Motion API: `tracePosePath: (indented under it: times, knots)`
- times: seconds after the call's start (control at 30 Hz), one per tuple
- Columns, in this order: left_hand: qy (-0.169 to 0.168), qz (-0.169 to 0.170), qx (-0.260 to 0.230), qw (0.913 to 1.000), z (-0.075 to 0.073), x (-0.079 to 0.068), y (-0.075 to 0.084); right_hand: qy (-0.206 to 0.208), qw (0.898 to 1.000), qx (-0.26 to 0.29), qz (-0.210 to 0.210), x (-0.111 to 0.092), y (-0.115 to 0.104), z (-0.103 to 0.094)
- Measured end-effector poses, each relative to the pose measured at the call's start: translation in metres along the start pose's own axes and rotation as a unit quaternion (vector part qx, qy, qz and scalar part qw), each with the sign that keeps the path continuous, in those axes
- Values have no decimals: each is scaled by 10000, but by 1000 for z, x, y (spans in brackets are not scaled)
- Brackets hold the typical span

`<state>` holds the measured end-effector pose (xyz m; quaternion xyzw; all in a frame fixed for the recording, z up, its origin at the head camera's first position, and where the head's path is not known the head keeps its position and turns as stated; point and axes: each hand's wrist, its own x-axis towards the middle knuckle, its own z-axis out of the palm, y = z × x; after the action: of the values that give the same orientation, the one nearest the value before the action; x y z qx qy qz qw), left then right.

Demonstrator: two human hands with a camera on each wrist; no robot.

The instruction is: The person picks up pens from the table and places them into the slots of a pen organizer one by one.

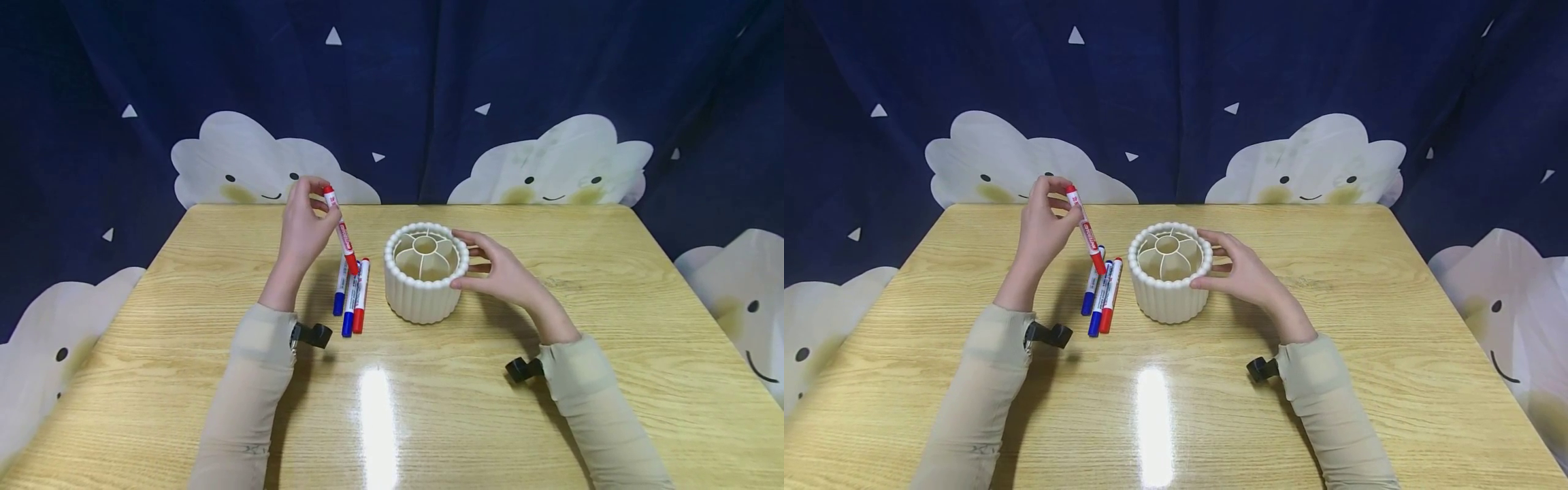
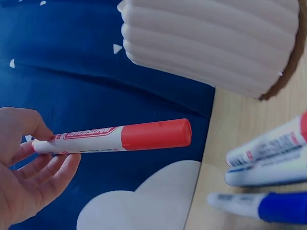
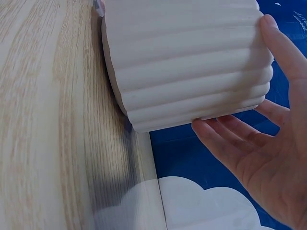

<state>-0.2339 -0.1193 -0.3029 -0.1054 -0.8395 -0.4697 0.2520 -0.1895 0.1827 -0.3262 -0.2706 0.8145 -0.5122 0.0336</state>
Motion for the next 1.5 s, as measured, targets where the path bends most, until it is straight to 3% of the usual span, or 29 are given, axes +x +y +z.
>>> tracePosePath:
  times: [0.6, 0.9, 1.0, 1.5]
  knots:
    - [638, 735, -401, 9944, 5, 12, 34, -28, 9999, 103, 8, 0, 1, 0]
    - [754, 897, -479, 9920, -1, 3, 80, -12, 9999, 118, -58, 1, 2, 0]
    - [806, 977, -584, 9902, 0, 2, 87, -11, 9999, 122, -63, 1, 3, 0]
    - [874, 1197, -1144, 9823, 15, 3, 101, -12, 10000, 57, -7, 0, 2, 0]
